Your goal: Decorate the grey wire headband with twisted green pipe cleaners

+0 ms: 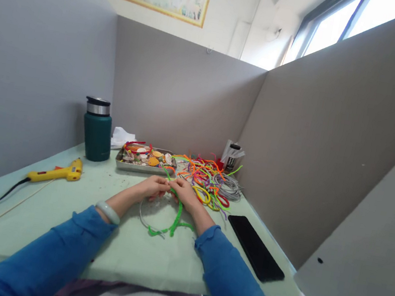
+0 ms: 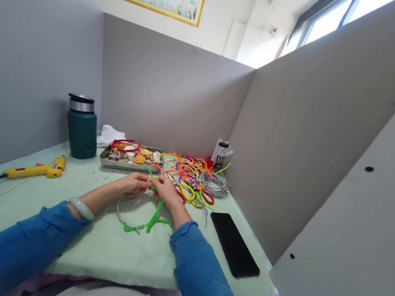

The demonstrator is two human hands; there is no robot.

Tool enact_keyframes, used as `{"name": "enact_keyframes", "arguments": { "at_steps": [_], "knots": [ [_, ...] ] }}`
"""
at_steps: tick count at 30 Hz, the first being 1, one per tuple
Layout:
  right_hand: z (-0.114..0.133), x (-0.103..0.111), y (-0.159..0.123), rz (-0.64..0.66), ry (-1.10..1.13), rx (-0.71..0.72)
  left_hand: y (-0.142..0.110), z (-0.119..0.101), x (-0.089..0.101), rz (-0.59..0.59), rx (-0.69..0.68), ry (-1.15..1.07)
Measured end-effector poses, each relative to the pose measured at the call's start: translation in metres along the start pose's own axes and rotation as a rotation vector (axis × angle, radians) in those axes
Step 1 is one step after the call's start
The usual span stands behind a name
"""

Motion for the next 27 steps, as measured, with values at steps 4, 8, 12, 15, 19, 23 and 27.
{"name": "enact_keyframes", "arguments": {
  "at_steps": [4, 8, 12, 15, 19, 23, 27],
  "knots": [
    [0.0003, -0.0003, -0.0005, -0.002, -0.007, -0.006, 0.0003, 0.0006, 0.0001, 0.0, 0.01, 0.007],
    [0.0004, -0.0005, -0.0005, -0.002, -0.023, -0.006, 0.0005, 0.0009, 0.0002, -0.003, 0.012, 0.011],
    [0.0007, -0.0004, -0.0009, -0.004, -0.019, -0.019, 0.0007, 0.0011, 0.0005, -0.005, 0.016, 0.008],
    [0.0007, -0.0006, -0.0012, 0.0, -0.009, -0.028, 0.0008, 0.0012, 0.0006, -0.003, 0.019, 0.014],
    [-0.0006, -0.0007, -0.0004, 0.0, -0.006, -0.028, 0.0003, 0.0008, 0.0004, -0.002, 0.012, 0.013],
    [-0.0018, -0.0005, 0.0004, 0.0, -0.008, -0.022, -0.0008, -0.0004, 0.0004, 0.002, 0.006, 0.009],
    [0.0001, -0.0003, -0.0008, 0.007, -0.017, -0.017, -0.0014, -0.0015, 0.0004, 0.006, -0.002, 0.007]
  ]
}}
Point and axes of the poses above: each hand's wrist, its own y-axis towards the middle knuckle, its own x-axis out of the back of the hand, z = x × y, the point moved 2 cm from there along y, towards the middle knuckle, and after that the axes turned 2 degrees about x, right-handed, at the moved point
